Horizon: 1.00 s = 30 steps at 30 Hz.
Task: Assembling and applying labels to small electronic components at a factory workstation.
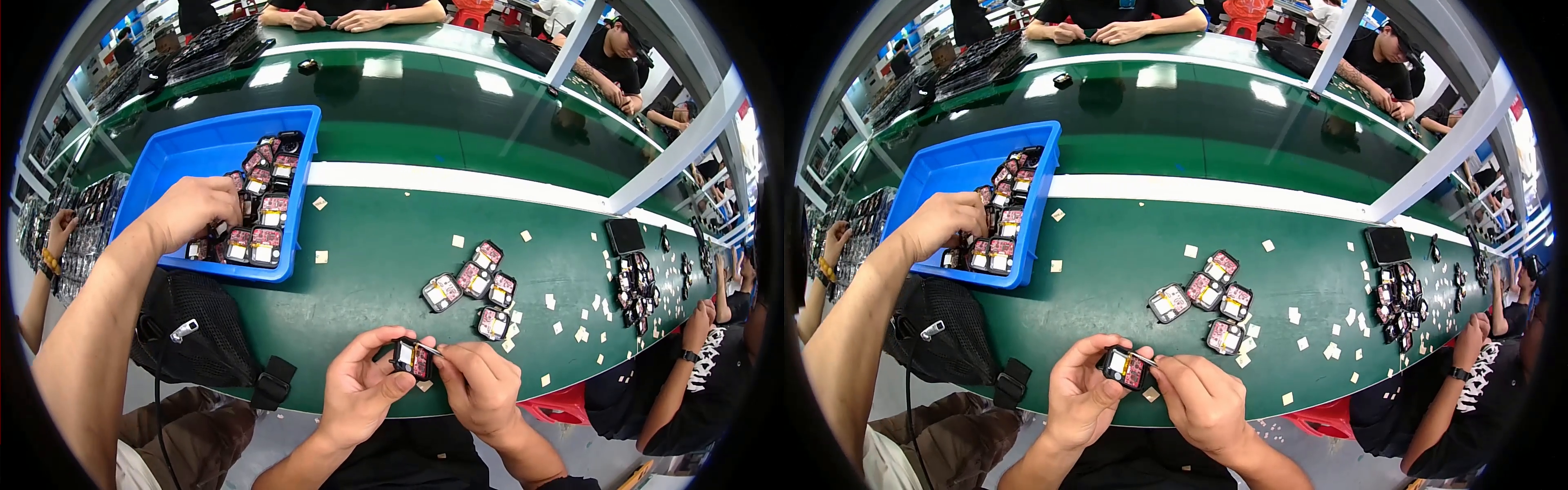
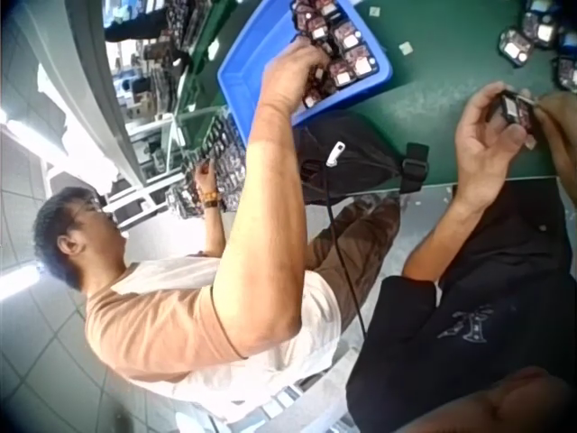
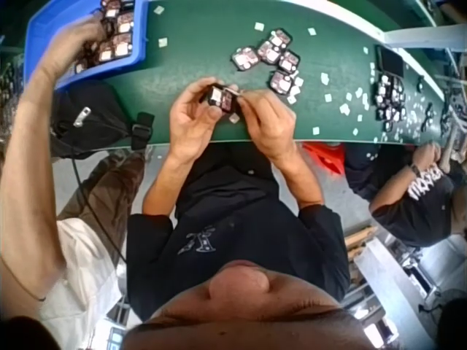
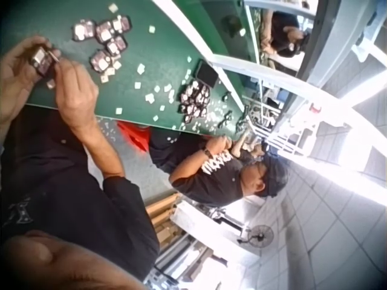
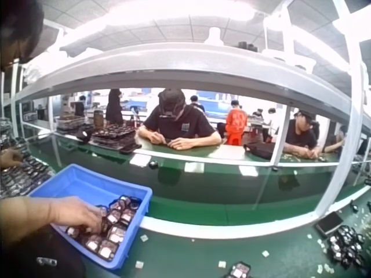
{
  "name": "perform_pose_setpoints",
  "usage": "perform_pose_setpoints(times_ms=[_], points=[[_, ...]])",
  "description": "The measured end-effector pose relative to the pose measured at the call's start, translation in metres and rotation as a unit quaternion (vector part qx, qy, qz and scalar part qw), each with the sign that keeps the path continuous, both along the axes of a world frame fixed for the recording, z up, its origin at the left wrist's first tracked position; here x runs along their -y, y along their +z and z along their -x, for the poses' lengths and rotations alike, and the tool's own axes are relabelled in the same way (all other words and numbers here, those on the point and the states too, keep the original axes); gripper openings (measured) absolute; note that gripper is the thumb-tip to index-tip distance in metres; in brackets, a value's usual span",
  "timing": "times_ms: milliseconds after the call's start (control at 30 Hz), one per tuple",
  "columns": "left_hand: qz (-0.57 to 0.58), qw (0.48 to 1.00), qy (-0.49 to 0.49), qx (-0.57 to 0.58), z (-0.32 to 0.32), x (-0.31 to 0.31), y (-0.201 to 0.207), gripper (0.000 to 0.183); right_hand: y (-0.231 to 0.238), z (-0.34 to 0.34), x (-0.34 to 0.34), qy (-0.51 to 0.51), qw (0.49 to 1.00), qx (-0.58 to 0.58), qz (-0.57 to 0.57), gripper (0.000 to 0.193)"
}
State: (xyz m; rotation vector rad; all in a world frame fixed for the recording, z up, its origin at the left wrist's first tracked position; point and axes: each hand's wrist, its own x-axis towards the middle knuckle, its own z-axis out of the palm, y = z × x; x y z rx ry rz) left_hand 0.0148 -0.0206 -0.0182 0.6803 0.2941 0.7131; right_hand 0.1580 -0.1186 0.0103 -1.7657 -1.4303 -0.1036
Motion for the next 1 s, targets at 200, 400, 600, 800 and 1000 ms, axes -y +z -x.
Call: perform_pose_setpoints(times_ms=[200,400,600,800,1000], points=[[0.003,1.0,0.015,-0.022,-0.001,0.001,0.005,0.056,-0.001,0.0,-0.001,-0.002,1.0,0.022,0.003,0.021],[-0.024,0.999,0.025,-0.024,-0.002,0.002,0.005,0.055,0.007,-0.001,0.002,-0.002,0.998,0.055,0.024,0.021],[-0.012,0.999,0.022,-0.025,-0.003,0.003,0.01,0.057,0.006,-0.003,0.005,-0.003,0.999,0.034,0.011,0.022],[-0.009,1.0,0.016,-0.022,-0.002,0.003,0.009,0.057,0.007,-0.004,0.003,0.013,1.0,-0.004,0.022,0.021],[-0.013,1.0,0.016,-0.023,-0.002,0.003,0.008,0.057,0.007,-0.004,0.002,0.02,1.0,-0.013,0.016,0.02]])
